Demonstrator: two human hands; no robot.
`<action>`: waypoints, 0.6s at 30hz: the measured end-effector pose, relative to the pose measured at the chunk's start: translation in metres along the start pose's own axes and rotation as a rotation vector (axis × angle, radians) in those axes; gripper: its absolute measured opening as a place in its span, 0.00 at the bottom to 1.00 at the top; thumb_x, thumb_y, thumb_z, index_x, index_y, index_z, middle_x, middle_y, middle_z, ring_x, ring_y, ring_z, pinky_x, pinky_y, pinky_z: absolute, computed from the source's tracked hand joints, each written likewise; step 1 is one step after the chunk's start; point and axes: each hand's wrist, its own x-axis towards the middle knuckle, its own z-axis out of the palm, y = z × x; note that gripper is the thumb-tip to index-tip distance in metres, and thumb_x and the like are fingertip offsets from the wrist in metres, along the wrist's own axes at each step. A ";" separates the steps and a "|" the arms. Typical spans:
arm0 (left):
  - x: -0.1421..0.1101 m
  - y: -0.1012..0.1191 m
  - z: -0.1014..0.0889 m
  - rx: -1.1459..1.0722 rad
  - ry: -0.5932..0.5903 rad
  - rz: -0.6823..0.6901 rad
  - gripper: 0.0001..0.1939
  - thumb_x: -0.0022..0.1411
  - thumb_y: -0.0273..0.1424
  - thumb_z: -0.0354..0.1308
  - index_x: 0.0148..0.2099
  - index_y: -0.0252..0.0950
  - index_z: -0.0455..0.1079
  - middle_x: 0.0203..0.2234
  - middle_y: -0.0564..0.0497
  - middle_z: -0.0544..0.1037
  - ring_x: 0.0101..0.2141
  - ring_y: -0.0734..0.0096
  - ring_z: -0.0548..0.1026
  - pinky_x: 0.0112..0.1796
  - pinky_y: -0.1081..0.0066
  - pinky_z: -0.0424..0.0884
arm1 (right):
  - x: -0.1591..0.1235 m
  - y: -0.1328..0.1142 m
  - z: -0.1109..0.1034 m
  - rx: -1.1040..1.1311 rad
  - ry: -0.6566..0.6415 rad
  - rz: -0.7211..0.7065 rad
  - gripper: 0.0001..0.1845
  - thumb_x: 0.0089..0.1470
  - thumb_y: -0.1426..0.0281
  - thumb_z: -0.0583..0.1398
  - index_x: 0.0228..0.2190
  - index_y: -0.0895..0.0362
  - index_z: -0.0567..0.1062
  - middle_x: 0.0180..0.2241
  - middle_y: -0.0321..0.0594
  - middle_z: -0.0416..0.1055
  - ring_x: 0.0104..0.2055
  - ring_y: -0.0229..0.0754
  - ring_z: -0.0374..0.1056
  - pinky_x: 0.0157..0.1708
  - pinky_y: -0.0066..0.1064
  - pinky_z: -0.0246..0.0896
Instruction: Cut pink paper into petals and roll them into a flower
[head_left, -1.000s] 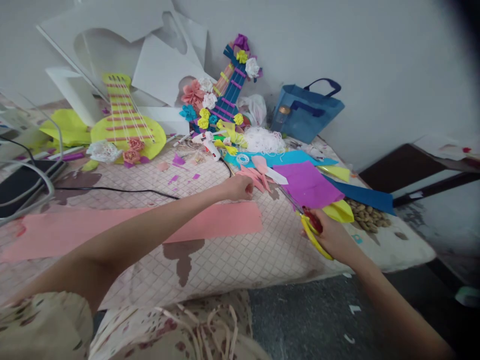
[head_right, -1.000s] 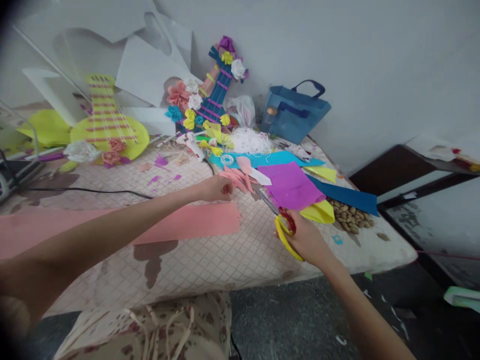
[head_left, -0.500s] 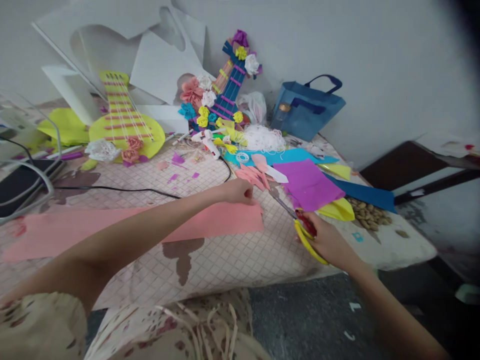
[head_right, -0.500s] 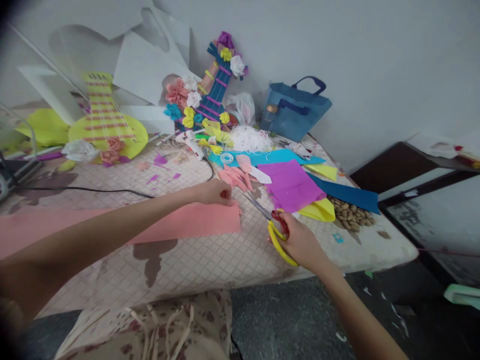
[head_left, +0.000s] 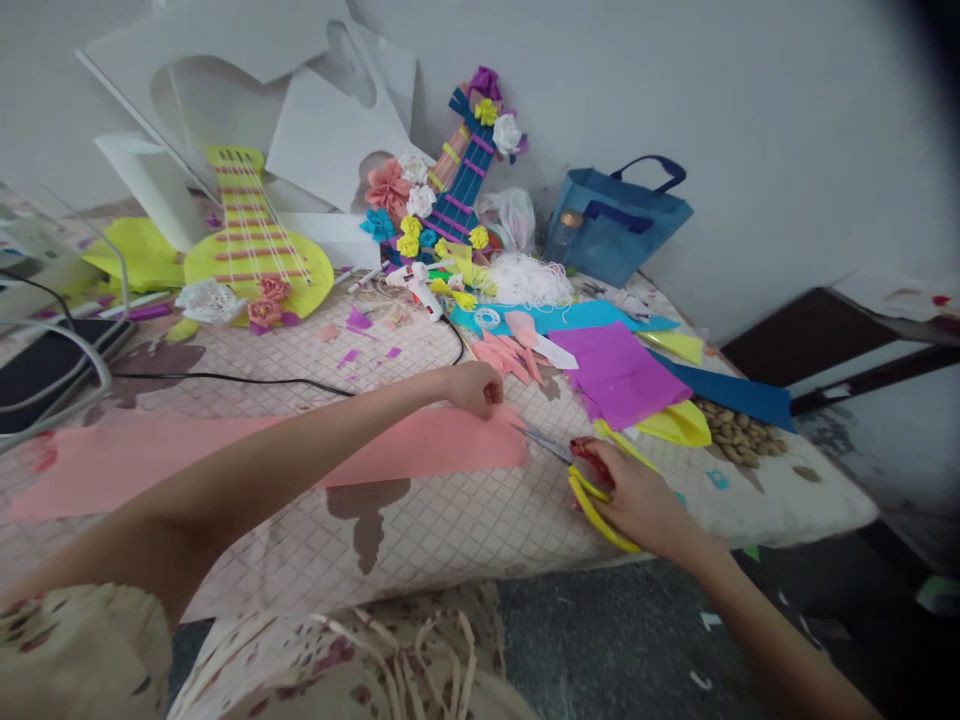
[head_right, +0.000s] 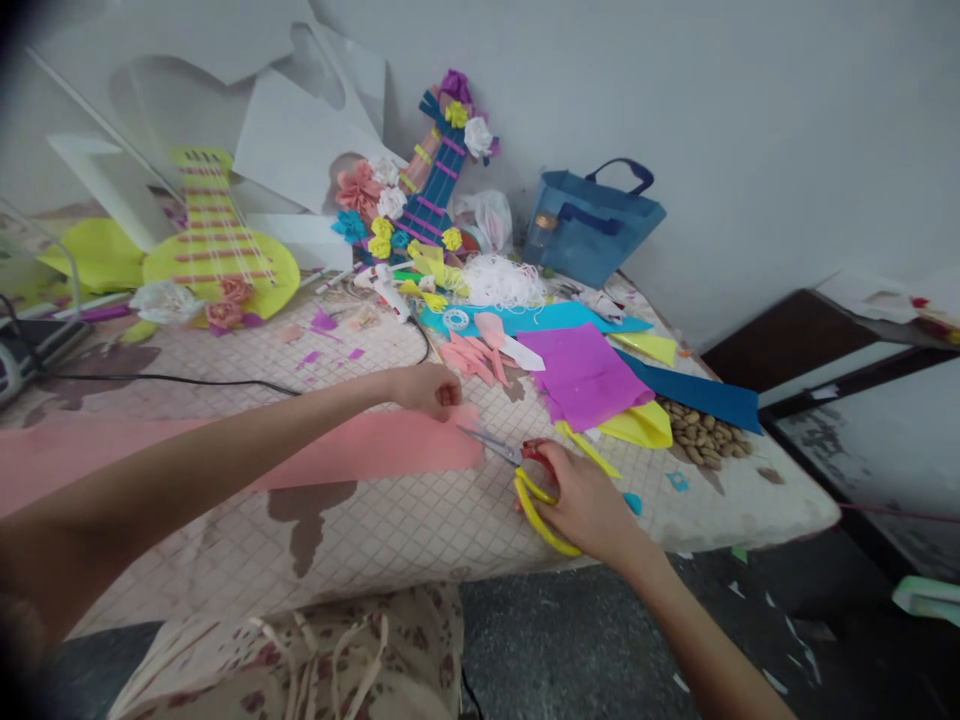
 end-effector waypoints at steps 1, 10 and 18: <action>0.000 -0.001 0.000 -0.003 0.004 0.006 0.12 0.42 0.24 0.59 0.34 0.32 0.73 0.28 0.50 0.78 0.30 0.70 0.73 0.29 0.75 0.65 | 0.000 -0.003 0.001 -0.016 -0.003 -0.027 0.23 0.48 0.58 0.60 0.44 0.53 0.64 0.42 0.46 0.71 0.41 0.52 0.69 0.38 0.40 0.64; -0.002 0.001 -0.007 -0.184 -0.167 0.148 0.11 0.53 0.25 0.49 0.34 0.33 0.73 0.28 0.51 0.77 0.29 0.74 0.72 0.29 0.77 0.64 | -0.001 -0.018 0.004 -0.056 -0.030 -0.125 0.20 0.46 0.64 0.61 0.42 0.55 0.65 0.43 0.46 0.71 0.42 0.50 0.68 0.40 0.40 0.62; 0.002 0.010 0.011 -0.103 -0.051 0.103 0.13 0.43 0.24 0.62 0.36 0.33 0.71 0.29 0.52 0.77 0.30 0.73 0.73 0.31 0.76 0.66 | -0.002 -0.018 0.008 -0.088 -0.021 -0.171 0.21 0.43 0.66 0.61 0.41 0.55 0.66 0.42 0.46 0.71 0.42 0.51 0.67 0.40 0.41 0.61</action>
